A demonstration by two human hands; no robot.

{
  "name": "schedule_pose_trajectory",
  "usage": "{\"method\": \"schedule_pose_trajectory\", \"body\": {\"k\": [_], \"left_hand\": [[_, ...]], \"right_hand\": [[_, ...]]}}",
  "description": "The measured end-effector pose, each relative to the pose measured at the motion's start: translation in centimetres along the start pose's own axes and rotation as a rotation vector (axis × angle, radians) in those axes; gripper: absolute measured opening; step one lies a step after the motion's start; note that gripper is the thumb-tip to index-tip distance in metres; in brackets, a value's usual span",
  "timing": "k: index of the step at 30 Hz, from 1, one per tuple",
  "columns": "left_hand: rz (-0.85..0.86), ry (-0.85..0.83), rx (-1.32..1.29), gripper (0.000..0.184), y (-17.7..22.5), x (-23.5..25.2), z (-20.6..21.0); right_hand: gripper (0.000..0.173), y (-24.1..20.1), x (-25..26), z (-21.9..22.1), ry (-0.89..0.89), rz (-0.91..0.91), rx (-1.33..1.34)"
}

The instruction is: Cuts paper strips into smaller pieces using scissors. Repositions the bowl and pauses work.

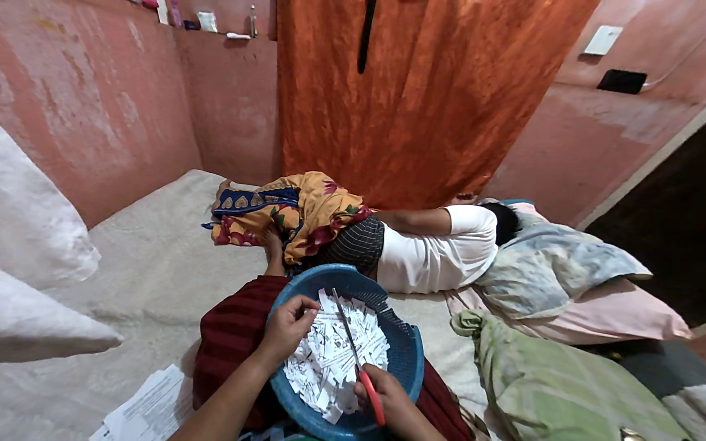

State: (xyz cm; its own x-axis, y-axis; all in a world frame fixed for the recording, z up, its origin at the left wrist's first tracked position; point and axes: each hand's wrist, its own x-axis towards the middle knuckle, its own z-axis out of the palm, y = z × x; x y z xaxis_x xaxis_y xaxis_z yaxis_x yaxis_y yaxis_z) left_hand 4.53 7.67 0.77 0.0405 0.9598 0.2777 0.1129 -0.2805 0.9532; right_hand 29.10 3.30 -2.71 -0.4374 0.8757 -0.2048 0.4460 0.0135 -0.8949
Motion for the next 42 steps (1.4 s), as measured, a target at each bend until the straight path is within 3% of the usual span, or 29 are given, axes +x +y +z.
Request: {"method": "schedule_pose_trajectory", "body": {"k": [3, 8, 12, 17, 20, 27, 37, 42], "left_hand": [[-0.009, 0.039, -0.031, 0.012, 0.29, 0.02, 0.06], [0.009, 0.016, 0.009, 0.015, -0.02, 0.04, -0.01], [0.019, -0.032, 0.059, 0.016, -0.19, 0.02, -0.07], [0.013, 0.028, 0.009, 0.014, 0.11, 0.05, -0.04], [0.015, 0.032, -0.002, 0.013, 0.05, 0.06, 0.03], [0.029, -0.142, 0.062, 0.019, -0.12, 0.02, 0.02], [-0.031, -0.003, -0.060, 0.014, 0.35, 0.05, 0.09], [-0.049, 0.011, -0.095, 0.013, 0.47, 0.12, 0.23]], "right_hand": [[0.038, 0.08, -0.05, 0.10, 0.017, -0.006, 0.025], [0.048, -0.51, 0.10, -0.02, -0.022, 0.044, -0.054], [0.044, 0.09, 0.24, 0.18, 0.004, 0.019, -0.041], [0.038, 0.02, 0.00, 0.35, 0.047, 0.016, 0.011], [0.046, -0.28, 0.10, 0.18, 0.000, 0.056, -0.047], [0.046, -0.17, 0.17, 0.20, 0.024, 0.056, -0.045], [0.036, 0.18, -0.07, 0.45, 0.088, 0.000, 0.072], [0.050, -0.52, 0.12, -0.04, -0.002, 0.031, -0.066]]}}
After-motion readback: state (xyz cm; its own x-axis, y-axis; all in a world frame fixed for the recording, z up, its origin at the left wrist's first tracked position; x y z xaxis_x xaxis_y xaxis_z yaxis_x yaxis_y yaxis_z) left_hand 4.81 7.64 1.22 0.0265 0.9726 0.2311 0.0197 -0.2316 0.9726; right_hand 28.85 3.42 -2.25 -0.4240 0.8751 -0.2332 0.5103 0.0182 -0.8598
